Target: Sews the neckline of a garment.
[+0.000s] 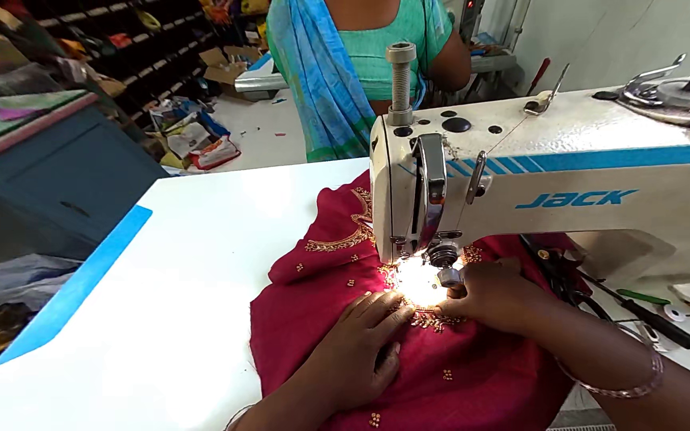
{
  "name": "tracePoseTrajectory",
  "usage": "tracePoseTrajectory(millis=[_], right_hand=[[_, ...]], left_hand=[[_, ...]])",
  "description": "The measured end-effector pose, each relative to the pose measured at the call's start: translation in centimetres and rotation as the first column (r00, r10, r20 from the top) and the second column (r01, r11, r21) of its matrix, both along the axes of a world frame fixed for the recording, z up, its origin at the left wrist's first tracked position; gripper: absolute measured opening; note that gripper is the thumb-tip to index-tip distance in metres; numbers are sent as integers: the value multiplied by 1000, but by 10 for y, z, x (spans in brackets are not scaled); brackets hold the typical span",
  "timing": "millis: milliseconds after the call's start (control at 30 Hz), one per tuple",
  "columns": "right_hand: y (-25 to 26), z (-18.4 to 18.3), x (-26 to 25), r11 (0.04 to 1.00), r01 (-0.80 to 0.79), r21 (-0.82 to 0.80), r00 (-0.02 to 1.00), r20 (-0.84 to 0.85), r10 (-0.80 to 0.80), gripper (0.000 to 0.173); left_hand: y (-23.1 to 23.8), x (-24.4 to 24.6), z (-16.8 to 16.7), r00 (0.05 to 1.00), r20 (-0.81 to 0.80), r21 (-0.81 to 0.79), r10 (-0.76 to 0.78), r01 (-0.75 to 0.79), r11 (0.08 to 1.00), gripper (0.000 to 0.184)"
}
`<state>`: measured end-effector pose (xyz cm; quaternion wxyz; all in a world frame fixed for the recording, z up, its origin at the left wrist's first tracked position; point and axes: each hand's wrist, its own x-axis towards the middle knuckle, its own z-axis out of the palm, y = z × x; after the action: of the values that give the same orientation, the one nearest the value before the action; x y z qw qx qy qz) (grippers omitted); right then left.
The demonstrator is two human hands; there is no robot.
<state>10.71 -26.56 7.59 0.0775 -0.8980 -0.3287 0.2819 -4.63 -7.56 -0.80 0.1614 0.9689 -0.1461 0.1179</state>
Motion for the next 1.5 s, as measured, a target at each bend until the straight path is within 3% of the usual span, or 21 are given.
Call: tracePoseTrajectory(millis=[367, 1033, 1500], right_hand=[[-3, 3, 5, 999, -44, -27, 998, -55, 42, 38], [-1, 3, 7, 997, 21, -68, 998, -59, -25, 39], [1, 1, 7, 997, 37, -72, 999, -24, -39, 41]], left_hand=[[10, -1, 2, 998, -70, -7, -4, 4, 1000, 57], [13, 5, 13, 969, -246, -31, -26, 19, 999, 60], [22, 14, 11, 972, -230, -10, -45, 43, 999, 60]])
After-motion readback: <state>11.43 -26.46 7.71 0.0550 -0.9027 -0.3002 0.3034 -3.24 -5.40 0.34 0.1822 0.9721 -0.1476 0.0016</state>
